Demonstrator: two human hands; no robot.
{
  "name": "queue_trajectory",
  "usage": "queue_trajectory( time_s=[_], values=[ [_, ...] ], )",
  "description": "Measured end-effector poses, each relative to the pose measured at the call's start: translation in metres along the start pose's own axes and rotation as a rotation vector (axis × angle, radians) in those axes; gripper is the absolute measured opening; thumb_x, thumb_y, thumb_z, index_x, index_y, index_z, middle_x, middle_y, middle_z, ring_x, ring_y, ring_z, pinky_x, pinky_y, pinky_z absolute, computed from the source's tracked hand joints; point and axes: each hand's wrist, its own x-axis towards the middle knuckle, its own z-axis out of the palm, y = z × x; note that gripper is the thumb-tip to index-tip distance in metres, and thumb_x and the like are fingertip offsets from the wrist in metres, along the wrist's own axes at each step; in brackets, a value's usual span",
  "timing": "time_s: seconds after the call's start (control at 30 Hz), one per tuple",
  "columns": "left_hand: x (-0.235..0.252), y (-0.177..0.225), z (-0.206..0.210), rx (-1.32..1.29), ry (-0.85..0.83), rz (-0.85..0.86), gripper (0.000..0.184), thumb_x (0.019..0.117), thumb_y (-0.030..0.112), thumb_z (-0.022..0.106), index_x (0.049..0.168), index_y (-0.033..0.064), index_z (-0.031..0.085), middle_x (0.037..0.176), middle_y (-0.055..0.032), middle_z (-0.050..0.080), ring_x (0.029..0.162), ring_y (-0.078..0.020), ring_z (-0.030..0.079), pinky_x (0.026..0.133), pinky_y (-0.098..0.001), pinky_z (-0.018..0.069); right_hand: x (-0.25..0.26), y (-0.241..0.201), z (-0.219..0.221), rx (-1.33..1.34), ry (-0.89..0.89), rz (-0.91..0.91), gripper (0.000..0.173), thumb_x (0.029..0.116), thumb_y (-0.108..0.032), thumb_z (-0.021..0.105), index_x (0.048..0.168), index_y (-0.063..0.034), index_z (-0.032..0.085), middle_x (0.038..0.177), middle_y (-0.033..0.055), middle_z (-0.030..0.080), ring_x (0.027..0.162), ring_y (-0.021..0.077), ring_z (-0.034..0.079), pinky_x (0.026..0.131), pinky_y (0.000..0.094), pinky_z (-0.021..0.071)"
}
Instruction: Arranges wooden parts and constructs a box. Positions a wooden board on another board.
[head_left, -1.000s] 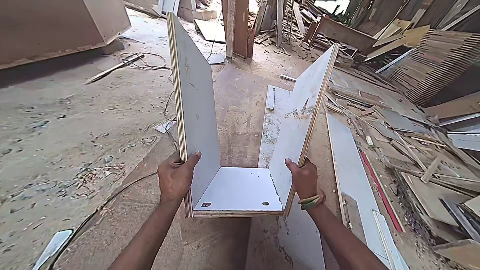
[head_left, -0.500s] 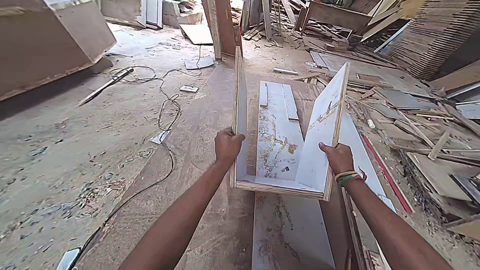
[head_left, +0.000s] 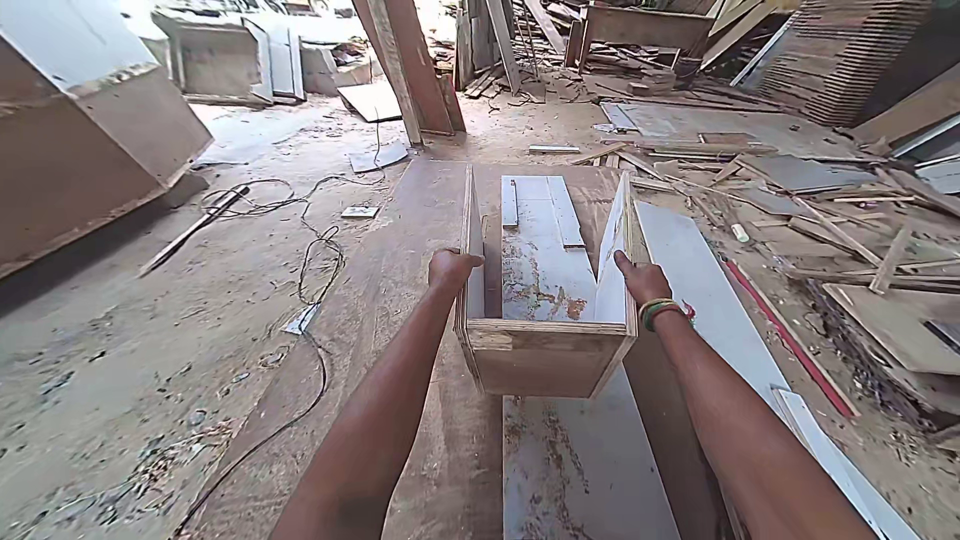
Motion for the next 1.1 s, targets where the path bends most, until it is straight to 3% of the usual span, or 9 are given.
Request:
queue_trajectory(
  time_s=[0.1, 0.2, 0.27, 0.37, 0.47, 0.63, 0.83, 1.0, 1.1],
  values=[
    [-0.007, -0.047, -0.024, -0.644, -0.116, -0.044, 0.052, 0.1043, 0.043, 0.057, 0.138, 0.0032, 0.056, 0.119, -0.0145, 0.071, 0.096, -0.0252, 0.073, 0.077, -0.0435, 0.0609, -0.015, 0.035, 0.009, 0.302, 0.022, -0.054, 0.077, 0.1073, -0.062, 0.029, 0.104, 0.0021, 0.071, 0.100, 0.0201, 0.072, 0.094, 0.0305, 0.071, 0.084, 0.0533, 0.0569],
    [-0.021, -0.138, -0.038, -0.778, -0.134, -0.163, 0.070, 0.1062, 0.060, 0.037, 0.152, 0.0079, 0.038, 0.134, -0.0154, 0.063, 0.107, -0.0271, 0.070, 0.085, -0.0440, 0.0596, -0.041, 0.100, 0.018, 0.617, -0.091, 0.124, 0.079, 0.1094, -0.058, 0.014, 0.121, 0.0021, 0.064, 0.093, 0.0163, 0.074, 0.077, 0.0269, 0.073, 0.067, 0.0465, 0.0602],
    [-0.038, -0.210, -0.020, -0.587, -0.181, -0.328, 0.075, 0.1046, 0.064, 0.038, 0.154, 0.0066, 0.039, 0.145, -0.0204, 0.055, 0.125, -0.0348, 0.060, 0.098, -0.0534, 0.0508, -0.055, 0.157, 0.036, 0.622, -0.242, 0.356, 0.078, 0.1087, -0.059, 0.011, 0.136, 0.0027, 0.051, 0.103, 0.0219, 0.074, 0.082, 0.0333, 0.073, 0.069, 0.0490, 0.0586],
    [-0.060, -0.265, 0.029, -0.573, -0.262, -0.519, 0.086, 0.1008, 0.072, 0.035, 0.154, 0.0053, 0.036, 0.149, -0.0270, 0.047, 0.129, -0.0410, 0.055, 0.101, -0.0565, 0.0484, -0.062, 0.224, 0.085, 0.502, -0.504, 0.580, 0.092, 0.1020, -0.073, 0.012, 0.149, 0.0012, 0.040, 0.127, 0.0300, 0.063, 0.109, 0.0428, 0.067, 0.088, 0.0561, 0.0552],
    [-0.066, -0.274, 0.069, -0.638, -0.288, -0.542, 0.075, 0.1050, 0.065, 0.034, 0.153, 0.0072, 0.038, 0.145, -0.0245, 0.051, 0.121, -0.0374, 0.059, 0.096, -0.0533, 0.0514, -0.071, 0.220, 0.133, 0.602, -0.488, 0.590, 0.092, 0.1018, -0.073, 0.013, 0.153, -0.0004, 0.033, 0.138, 0.0306, 0.057, 0.119, 0.0434, 0.062, 0.094, 0.0575, 0.0524],
    [-0.040, -0.295, 0.080, -0.698, -0.335, -0.447, 0.054, 0.1100, 0.048, 0.038, 0.134, 0.0038, 0.056, 0.113, -0.0157, 0.069, 0.095, -0.0243, 0.068, 0.082, -0.0415, 0.0562, -0.070, 0.182, 0.175, 0.880, -0.254, 0.647, 0.084, 0.1046, -0.068, 0.009, 0.155, -0.0057, 0.036, 0.144, 0.0318, 0.050, 0.120, 0.0449, 0.058, 0.095, 0.0592, 0.0483],
    [-0.050, -0.300, 0.089, -0.870, -0.275, -0.445, 0.053, 0.1091, 0.045, 0.044, 0.142, 0.0036, 0.050, 0.120, -0.0172, 0.066, 0.104, -0.0265, 0.066, 0.089, -0.0447, 0.0556, -0.075, 0.168, 0.184, 0.906, -0.160, 0.708, 0.083, 0.1033, -0.069, 0.005, 0.156, -0.0122, 0.034, 0.143, 0.0311, 0.050, 0.114, 0.0440, 0.059, 0.088, 0.0590, 0.0497],
    [-0.055, -0.272, 0.098, -0.895, -0.224, -0.453, 0.044, 0.1069, 0.039, 0.054, 0.119, -0.0027, 0.063, 0.101, -0.0160, 0.069, 0.088, -0.0231, 0.067, 0.081, -0.0399, 0.0570, -0.060, 0.146, 0.178, 1.046, -0.021, 0.694, 0.093, 0.0957, -0.079, -0.001, 0.161, -0.0192, 0.027, 0.160, 0.0241, 0.035, 0.134, 0.0447, 0.046, 0.096, 0.0667, 0.0432],
    [-0.054, -0.236, 0.114, -0.966, -0.252, -0.461, 0.041, 0.1057, 0.038, 0.056, 0.113, -0.0008, 0.066, 0.095, -0.0131, 0.070, 0.081, -0.0197, 0.066, 0.074, -0.0348, 0.0556, -0.024, 0.145, 0.163, 1.036, 0.008, 0.677, 0.091, 0.0949, -0.082, 0.007, 0.159, -0.0210, 0.030, 0.158, 0.0214, 0.038, 0.134, 0.0429, 0.046, 0.094, 0.0690, 0.0435]
  ],
)
